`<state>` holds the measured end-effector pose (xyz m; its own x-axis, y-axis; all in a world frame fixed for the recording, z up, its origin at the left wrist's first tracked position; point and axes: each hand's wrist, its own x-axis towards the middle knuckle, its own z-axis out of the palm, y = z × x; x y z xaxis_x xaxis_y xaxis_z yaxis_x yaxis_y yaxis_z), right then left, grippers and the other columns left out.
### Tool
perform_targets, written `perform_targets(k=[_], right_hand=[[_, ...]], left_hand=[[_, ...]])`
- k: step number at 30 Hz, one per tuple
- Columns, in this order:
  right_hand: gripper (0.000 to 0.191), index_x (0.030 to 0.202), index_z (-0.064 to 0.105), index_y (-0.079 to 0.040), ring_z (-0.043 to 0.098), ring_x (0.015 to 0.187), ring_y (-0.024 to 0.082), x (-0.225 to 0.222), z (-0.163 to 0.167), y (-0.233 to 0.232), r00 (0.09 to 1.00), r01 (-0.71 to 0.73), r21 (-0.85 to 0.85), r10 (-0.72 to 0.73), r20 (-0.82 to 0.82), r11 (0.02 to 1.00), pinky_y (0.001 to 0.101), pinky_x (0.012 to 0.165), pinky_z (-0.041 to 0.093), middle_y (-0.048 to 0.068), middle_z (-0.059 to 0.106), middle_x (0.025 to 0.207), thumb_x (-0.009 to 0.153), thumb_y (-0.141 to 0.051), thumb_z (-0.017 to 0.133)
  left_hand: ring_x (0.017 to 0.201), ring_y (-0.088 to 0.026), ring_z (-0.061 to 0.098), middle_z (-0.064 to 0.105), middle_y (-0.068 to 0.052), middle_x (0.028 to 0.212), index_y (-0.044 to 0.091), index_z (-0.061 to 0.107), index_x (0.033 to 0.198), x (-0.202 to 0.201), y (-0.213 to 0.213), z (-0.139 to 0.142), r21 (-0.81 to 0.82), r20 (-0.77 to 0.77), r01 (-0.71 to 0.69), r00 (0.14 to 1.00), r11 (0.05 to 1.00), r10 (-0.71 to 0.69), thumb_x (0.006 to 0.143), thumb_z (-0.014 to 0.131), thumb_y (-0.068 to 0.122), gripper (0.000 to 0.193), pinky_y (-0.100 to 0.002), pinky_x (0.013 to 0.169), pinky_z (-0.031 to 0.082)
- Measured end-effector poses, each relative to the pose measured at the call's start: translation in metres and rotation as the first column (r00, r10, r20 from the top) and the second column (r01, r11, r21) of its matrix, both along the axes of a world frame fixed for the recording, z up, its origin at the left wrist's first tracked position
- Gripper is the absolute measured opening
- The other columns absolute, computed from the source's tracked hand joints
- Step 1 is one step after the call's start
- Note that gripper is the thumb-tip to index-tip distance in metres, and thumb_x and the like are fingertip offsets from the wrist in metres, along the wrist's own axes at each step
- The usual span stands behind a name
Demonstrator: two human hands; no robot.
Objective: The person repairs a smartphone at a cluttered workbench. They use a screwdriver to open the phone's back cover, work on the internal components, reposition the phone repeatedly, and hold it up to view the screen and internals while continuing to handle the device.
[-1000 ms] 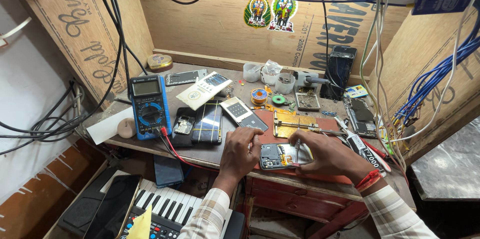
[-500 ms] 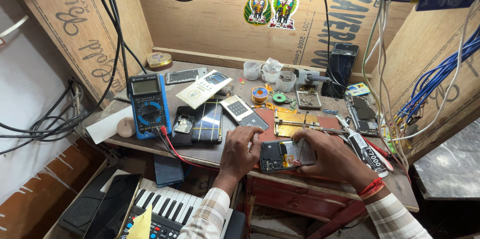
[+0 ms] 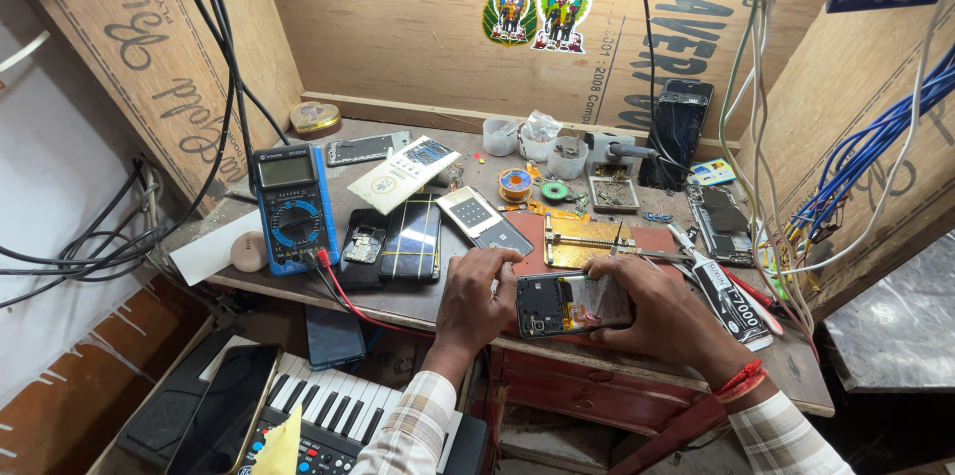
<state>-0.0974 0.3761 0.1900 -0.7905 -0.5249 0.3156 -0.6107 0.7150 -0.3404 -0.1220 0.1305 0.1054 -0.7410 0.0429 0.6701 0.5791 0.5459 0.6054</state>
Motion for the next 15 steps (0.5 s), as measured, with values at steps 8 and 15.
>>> perform_targets(k=[8, 15], right_hand=[[0.071, 0.118, 0.061, -0.008, 0.068, 0.108, 0.030, -0.0004, -0.0066, 0.0029, 0.992, -0.075, -0.019, 0.073, -0.099, 0.997, 0.0424, 0.090, 0.054, 0.010, 0.070, 0.117, 0.058, -0.028, 0.094], [0.069, 0.117, 0.060, -0.007, 0.067, 0.106, 0.031, 0.0057, -0.0059, 0.0008, 0.995, -0.071, -0.069, 0.066, -0.079, 0.995, 0.0419, 0.087, 0.054, 0.010, 0.069, 0.118, 0.058, -0.021, 0.094]], left_hand=[[0.092, -0.024, 0.069, 0.074, -0.006, 0.093, 0.010, 0.073, 0.100, -0.0001, 0.0014, -0.0006, -0.002, 0.018, 0.005, 1.000, 1.000, -0.005, 0.093, 0.058, 0.011, 0.016, -0.040, 0.087, 0.046], [0.091, -0.024, 0.069, 0.074, -0.006, 0.094, 0.010, 0.071, 0.098, -0.0014, 0.0022, -0.0025, 0.030, -0.028, 0.010, 1.000, 0.999, -0.009, 0.096, 0.055, 0.010, 0.016, -0.040, 0.086, 0.046]])
